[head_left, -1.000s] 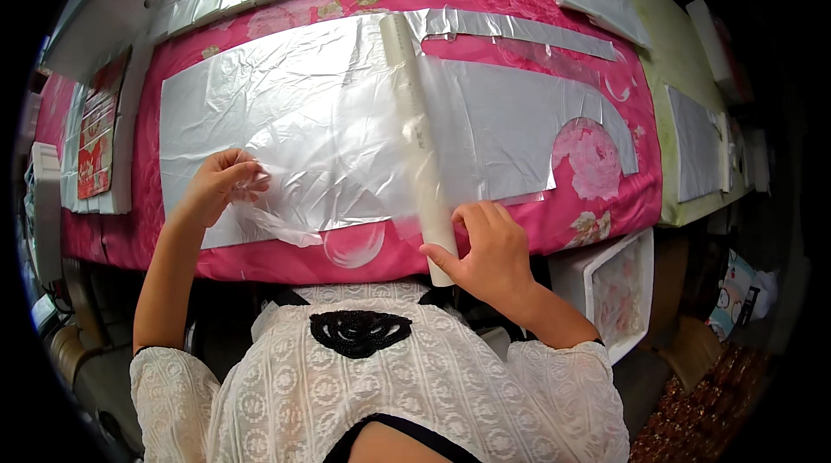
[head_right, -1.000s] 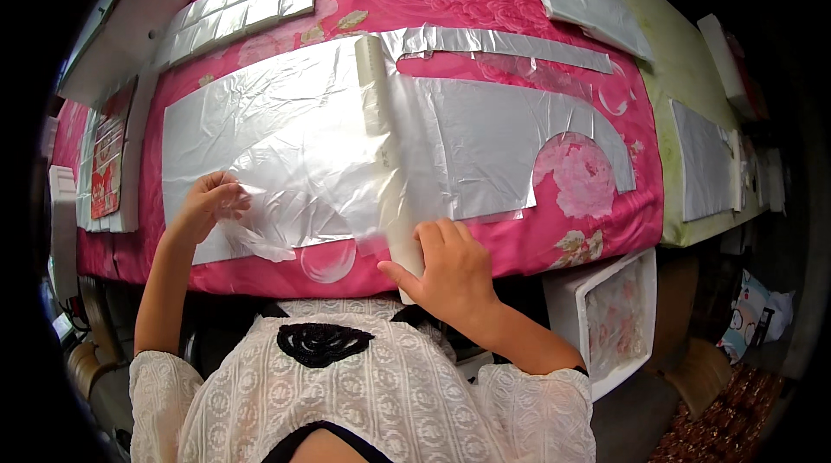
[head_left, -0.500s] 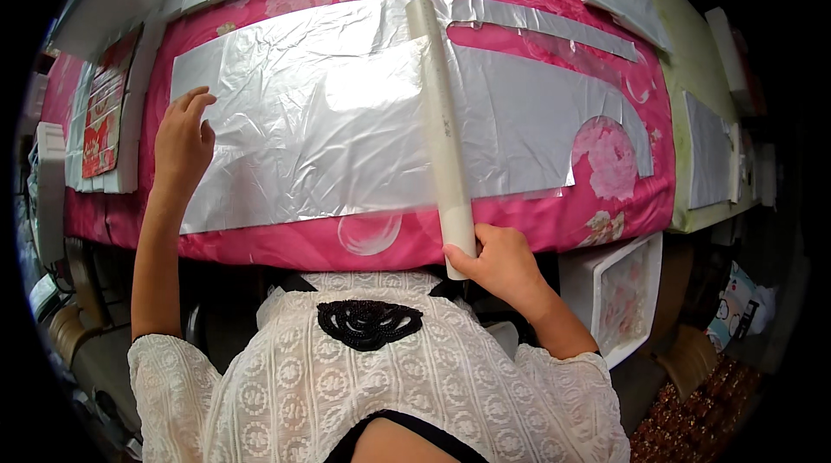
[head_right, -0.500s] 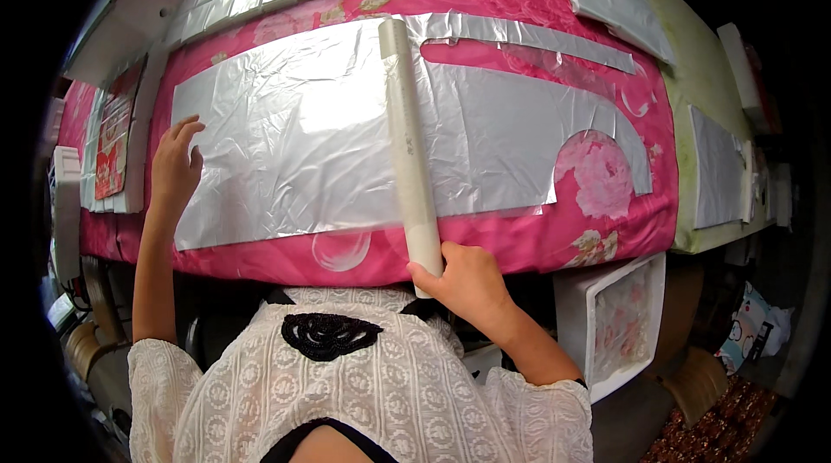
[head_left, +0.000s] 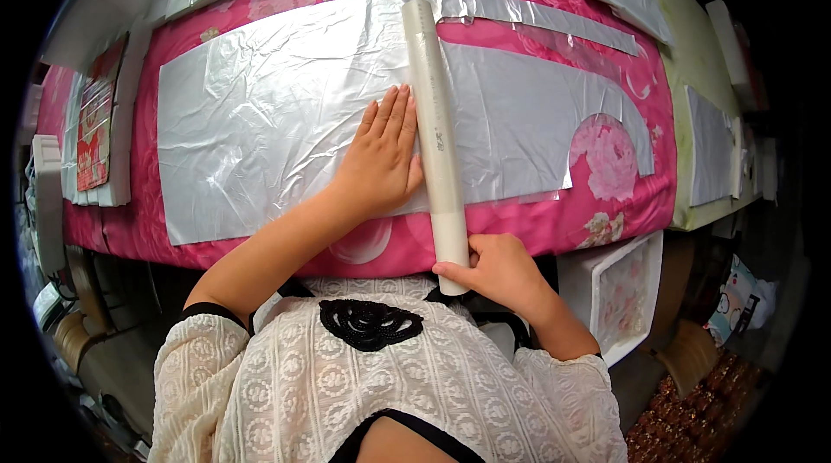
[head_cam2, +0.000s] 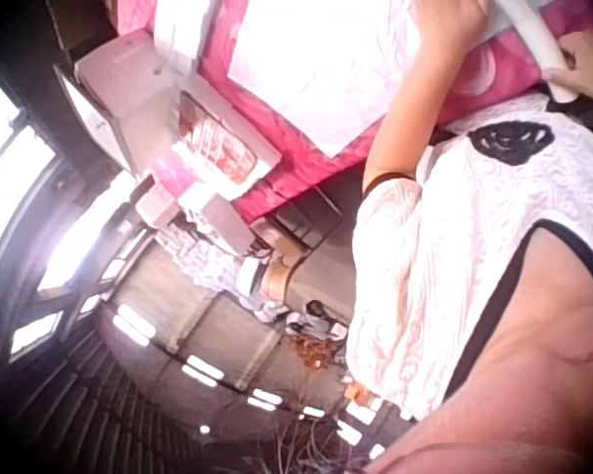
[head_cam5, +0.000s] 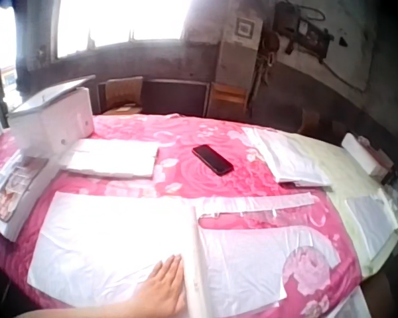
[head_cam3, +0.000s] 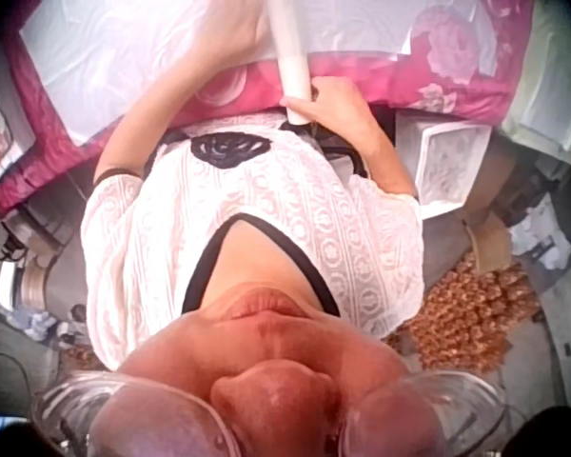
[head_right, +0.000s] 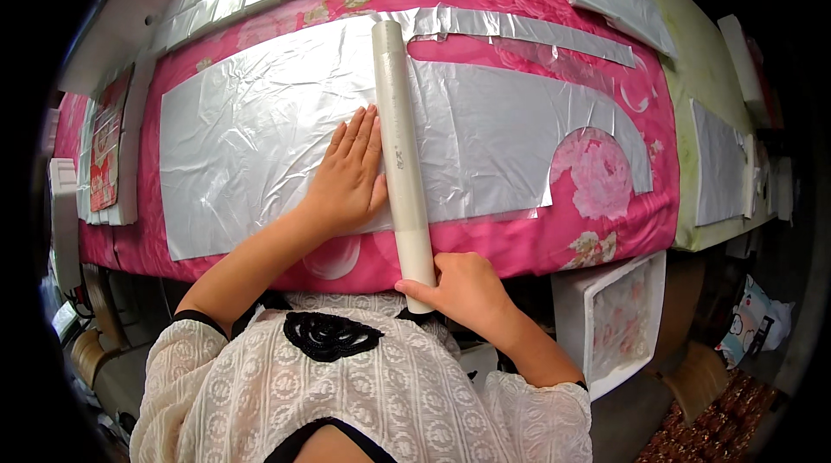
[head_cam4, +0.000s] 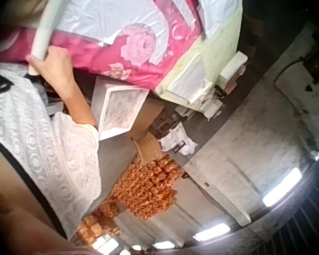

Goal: The person wraps small rectangular items in clear plastic film on a pink floral tablecloth. They unroll film, place an item, fold the film around it, and set the wrapped item aside, repeating the process.

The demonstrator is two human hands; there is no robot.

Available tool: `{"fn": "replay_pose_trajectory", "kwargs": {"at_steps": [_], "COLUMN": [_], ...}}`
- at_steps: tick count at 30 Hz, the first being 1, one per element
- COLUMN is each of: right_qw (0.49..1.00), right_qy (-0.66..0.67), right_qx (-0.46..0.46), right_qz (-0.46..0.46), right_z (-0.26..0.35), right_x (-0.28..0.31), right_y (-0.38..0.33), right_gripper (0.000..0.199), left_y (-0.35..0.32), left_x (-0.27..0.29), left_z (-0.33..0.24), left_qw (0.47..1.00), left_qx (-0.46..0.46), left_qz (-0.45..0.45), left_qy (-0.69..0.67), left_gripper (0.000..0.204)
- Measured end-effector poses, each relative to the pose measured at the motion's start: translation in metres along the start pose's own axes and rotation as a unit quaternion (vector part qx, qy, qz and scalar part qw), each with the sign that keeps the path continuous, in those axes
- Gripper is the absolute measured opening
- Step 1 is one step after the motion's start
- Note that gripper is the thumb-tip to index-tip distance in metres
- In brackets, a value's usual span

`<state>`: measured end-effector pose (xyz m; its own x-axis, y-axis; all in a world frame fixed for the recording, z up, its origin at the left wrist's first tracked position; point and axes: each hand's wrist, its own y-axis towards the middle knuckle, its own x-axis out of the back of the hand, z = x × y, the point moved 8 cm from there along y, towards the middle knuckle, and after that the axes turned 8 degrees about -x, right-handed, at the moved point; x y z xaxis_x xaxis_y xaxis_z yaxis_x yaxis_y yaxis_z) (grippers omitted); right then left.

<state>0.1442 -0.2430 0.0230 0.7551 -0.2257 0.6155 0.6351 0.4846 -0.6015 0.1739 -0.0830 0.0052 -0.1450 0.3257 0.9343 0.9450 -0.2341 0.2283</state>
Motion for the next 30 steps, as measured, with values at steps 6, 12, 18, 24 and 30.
{"fn": "replay_pose_trajectory", "kwargs": {"at_steps": [6, 12, 18, 24, 30], "right_qw": [0.992, 0.891, 0.629, 0.508, 0.482], "right_qy": [0.096, 0.446, 0.773, 0.833, 0.787], "right_qx": [0.044, 0.044, 0.075, 0.164, 0.286], "right_qz": [-0.067, 0.076, 0.032, -0.148, -0.257], "right_z": [0.035, 0.06, 0.042, -0.095, -0.116], "right_x": [0.06, 0.087, 0.127, 0.28, 0.382], "right_y": [0.08, 0.181, 0.241, 0.261, 0.178], "right_gripper": [0.046, 0.035, 0.027, 0.026, 0.03], "left_y": [0.002, 0.003, 0.004, 0.002, 0.003], "left_x": [-0.001, 0.0, 0.003, -0.001, 0.0], "left_z": [-0.001, -0.002, -0.003, -0.002, -0.002], "left_qw": [1.0, 1.0, 1.0, 0.999, 0.999], "left_qx": [-0.001, 0.002, 0.012, 0.013, 0.018], "left_qz": [-0.002, 0.012, 0.026, 0.031, 0.038], "left_qy": [0.01, 0.013, -0.003, -0.002, -0.001], "left_gripper": [0.069, 0.068, 0.069, 0.071, 0.073]}}
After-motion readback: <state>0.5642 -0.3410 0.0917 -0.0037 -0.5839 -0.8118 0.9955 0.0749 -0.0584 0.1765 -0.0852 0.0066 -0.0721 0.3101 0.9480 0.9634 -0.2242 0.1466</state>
